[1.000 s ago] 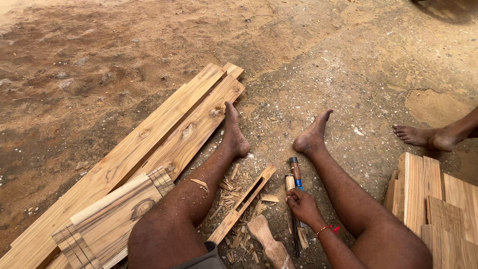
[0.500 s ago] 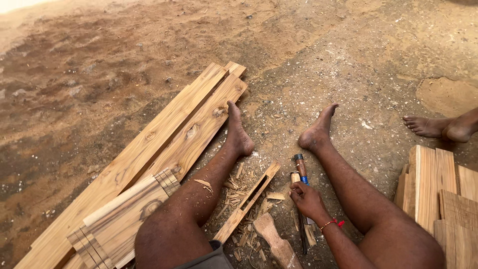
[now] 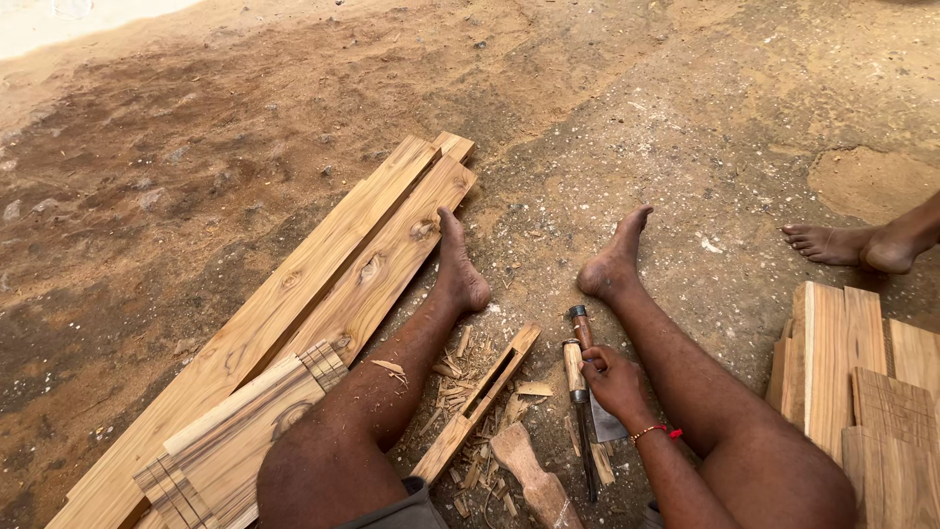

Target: The person carves a wooden piece by striking a chisel with a wooden mallet, clearing out wood chips and shaping a slot inside the lumber.

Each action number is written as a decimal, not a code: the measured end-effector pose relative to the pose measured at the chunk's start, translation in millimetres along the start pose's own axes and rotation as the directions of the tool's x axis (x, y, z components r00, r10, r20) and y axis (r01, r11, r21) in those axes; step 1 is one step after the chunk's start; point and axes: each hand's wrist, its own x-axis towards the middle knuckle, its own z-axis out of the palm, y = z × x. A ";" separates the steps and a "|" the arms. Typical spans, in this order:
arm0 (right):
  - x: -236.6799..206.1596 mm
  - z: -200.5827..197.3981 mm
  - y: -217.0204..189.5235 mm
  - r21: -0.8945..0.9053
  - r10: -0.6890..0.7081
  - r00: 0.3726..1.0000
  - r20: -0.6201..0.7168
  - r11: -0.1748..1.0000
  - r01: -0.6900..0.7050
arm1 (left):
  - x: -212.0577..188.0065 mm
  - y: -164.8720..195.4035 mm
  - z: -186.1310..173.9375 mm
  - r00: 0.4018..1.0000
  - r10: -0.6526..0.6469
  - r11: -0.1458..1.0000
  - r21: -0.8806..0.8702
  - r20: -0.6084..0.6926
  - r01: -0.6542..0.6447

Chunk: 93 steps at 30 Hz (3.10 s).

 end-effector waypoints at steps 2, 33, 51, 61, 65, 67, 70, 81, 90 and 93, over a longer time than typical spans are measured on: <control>-1.1 -3.8 -1.2 -0.020 0.003 1.000 0.015 1.000 -0.002 | -4.0 -0.3 3.6 1.000 0.020 1.000 0.014 -0.001 -0.020; 2.1 -37.3 5.0 0.239 0.085 0.990 -0.110 0.969 -0.056 | 12.7 -61.7 21.1 0.985 0.175 0.947 0.273 0.009 -0.171; 30.8 55.6 73.6 -0.317 0.070 0.996 -0.051 0.945 -0.082 | 13.5 -20.2 -25.5 0.981 0.120 0.979 0.144 0.156 -0.142; 0.8 -3.3 -20.1 -0.332 0.194 0.981 0.006 0.926 -0.181 | 1.0 -7.6 18.6 0.998 0.054 0.987 0.151 0.035 -0.058; -11.1 -24.9 -38.9 -0.337 0.220 0.975 0.003 0.918 -0.206 | -13.9 -10.2 33.0 1.000 0.006 0.992 0.126 -0.019 -0.004; -15.0 -31.8 -42.9 -0.342 0.224 0.974 0.014 0.917 -0.206 | -22.6 -11.2 36.8 0.999 0.014 0.990 0.142 -0.041 -0.008; -16.7 -38.9 -42.5 -0.283 0.108 0.990 -0.088 0.951 -0.129 | -34.2 -11.6 39.2 0.995 -0.036 0.992 0.121 -0.098 0.047; -6.2 -66.9 -18.3 0.893 -0.717 0.693 0.070 -0.265 -0.364 | -59.5 -13.8 44.7 0.998 0.028 0.979 0.203 -0.063 -0.015; -7.4 -89.1 2.7 0.924 -0.692 0.721 -0.021 -0.289 -0.251 | -79.5 -9.2 40.0 0.991 0.032 0.973 0.233 -0.131 -0.001; -9.0 -92.2 4.3 0.928 -0.642 0.766 0.001 -0.285 -0.240 | -83.1 -8.8 38.8 0.994 0.044 0.976 0.215 -0.101 -0.022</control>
